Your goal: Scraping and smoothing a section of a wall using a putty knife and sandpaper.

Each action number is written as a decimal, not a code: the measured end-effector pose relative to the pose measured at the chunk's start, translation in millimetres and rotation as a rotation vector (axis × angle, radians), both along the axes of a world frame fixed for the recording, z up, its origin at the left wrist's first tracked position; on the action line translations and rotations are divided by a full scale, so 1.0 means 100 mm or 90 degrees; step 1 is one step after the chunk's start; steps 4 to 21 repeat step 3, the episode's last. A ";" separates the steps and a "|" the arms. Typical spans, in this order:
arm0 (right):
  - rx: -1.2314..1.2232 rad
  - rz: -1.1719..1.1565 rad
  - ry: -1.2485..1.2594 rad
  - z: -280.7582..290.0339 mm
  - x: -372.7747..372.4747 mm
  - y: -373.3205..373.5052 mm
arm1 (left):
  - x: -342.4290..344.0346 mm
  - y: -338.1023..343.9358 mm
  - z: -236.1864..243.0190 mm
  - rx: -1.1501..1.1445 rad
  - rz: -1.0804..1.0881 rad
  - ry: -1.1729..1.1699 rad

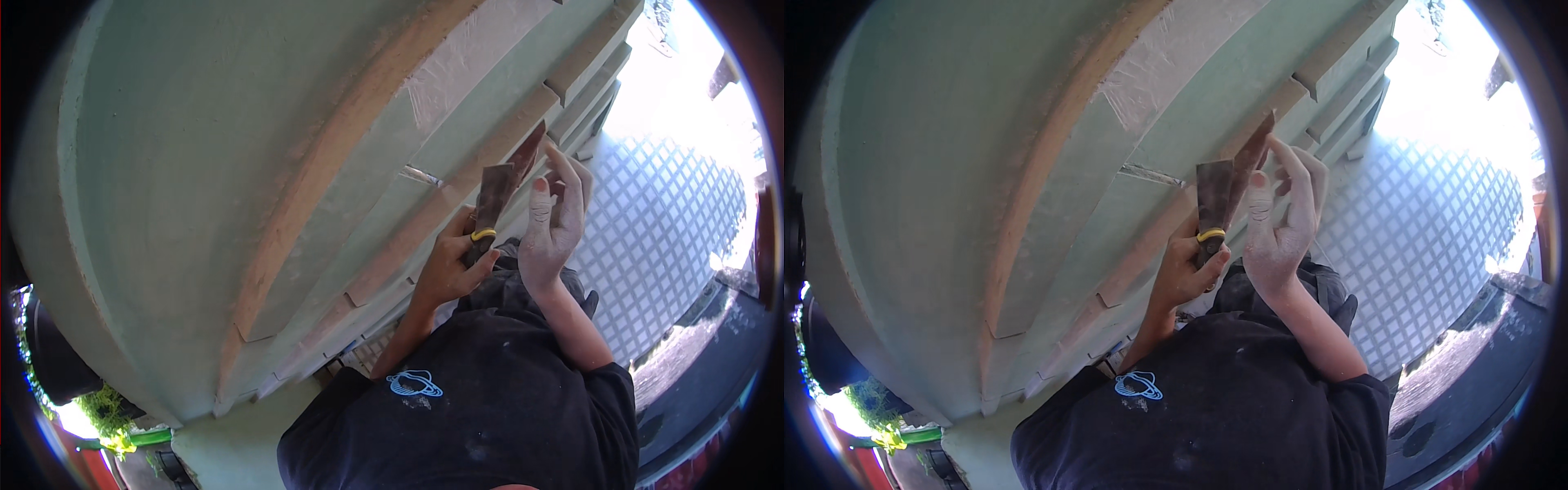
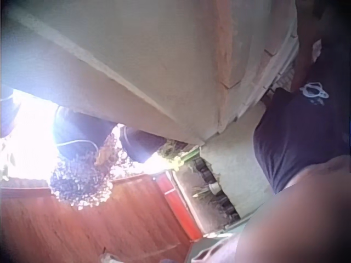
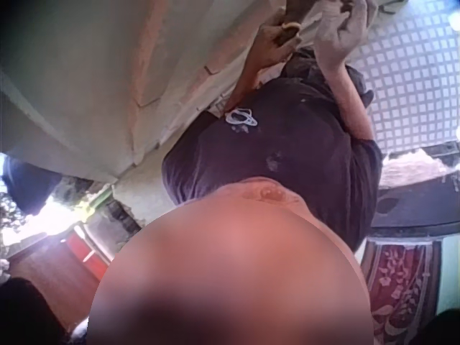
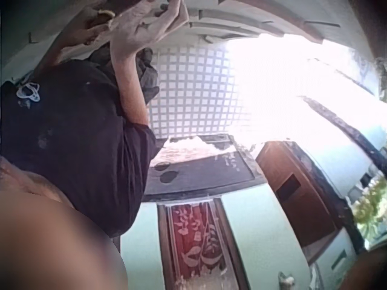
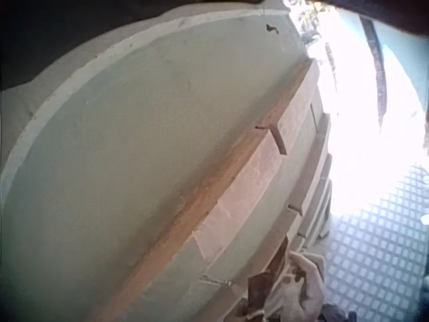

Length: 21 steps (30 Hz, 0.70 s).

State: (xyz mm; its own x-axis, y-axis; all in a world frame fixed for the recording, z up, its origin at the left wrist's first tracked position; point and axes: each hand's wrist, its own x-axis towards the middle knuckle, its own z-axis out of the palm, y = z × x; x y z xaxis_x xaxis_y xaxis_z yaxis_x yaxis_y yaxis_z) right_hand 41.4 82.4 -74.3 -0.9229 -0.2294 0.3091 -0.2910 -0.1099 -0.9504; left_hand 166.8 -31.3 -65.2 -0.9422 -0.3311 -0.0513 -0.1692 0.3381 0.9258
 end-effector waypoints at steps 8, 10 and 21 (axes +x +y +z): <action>-0.162 0.252 -0.160 0.14 0.06 -0.14 | 0.08 -0.16 0.10 -0.108 -0.047 0.001; -0.162 0.252 -0.160 0.14 0.06 -0.14 | 0.08 -0.16 0.10 -0.108 -0.047 0.001; -0.162 0.252 -0.160 0.14 0.06 -0.14 | 0.08 -0.16 0.10 -0.108 -0.047 0.001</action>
